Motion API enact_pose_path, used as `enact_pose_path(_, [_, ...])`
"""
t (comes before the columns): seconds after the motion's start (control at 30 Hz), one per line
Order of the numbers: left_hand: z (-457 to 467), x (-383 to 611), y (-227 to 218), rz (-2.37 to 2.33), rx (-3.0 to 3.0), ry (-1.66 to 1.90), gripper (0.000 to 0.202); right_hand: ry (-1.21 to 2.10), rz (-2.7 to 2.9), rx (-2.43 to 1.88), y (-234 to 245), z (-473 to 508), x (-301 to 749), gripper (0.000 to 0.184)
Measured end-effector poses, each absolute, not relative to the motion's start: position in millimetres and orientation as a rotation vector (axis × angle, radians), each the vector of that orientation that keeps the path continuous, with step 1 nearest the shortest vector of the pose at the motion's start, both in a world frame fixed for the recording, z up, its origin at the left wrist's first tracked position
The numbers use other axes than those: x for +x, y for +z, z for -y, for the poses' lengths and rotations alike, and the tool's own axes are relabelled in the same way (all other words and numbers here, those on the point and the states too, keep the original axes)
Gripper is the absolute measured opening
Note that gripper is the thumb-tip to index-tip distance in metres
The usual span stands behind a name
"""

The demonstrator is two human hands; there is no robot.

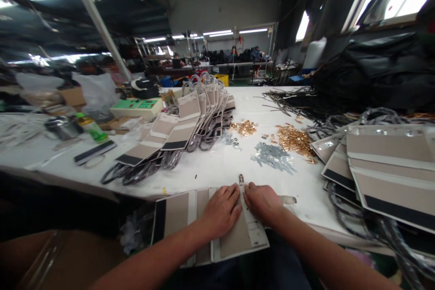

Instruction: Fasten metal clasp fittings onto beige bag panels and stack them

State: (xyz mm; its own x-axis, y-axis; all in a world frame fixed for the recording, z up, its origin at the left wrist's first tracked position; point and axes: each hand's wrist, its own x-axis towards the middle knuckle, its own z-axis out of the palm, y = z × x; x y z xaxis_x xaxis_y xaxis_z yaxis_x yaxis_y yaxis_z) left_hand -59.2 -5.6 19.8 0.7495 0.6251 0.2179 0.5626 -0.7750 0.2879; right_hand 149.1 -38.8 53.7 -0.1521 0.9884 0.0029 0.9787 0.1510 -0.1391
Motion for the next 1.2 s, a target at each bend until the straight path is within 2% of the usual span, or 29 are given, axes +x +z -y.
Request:
enact_pose_path(0.27, [3, -63, 12, -0.958, 2.625, 0.475, 0.060, 0.194, 1.771, -2.346, 48, -14, 219, 0.039])
enact_pose_path(0.63, [2, -60, 8, -0.953, 2.558, 0.445, 0.066, 0.230, 1.507, -2.525, 24, -63, 236, 0.033])
enact_pose_path(0.87, [2, -59, 15, -0.956, 2.530, 0.427, 0.064, 0.488, 1.628, -2.304, 55, -52, 227, 0.031])
enact_pose_path(0.97, [2, -60, 17, -0.951, 2.532, 0.463, 0.063, 0.831, 1.765, -2.068, 73, -34, 209, 0.035])
enact_pose_path(1.07, [2, -60, 18, -0.964, 2.516, 0.502, 0.063, 1.107, 1.879, -1.841, 79, -19, 190, 0.030])
enact_pose_path(1.2, [1, -57, 16, -0.980, 2.471, 0.564, 0.061, 1.169, 1.872, -1.817, 71, -14, 176, 0.029])
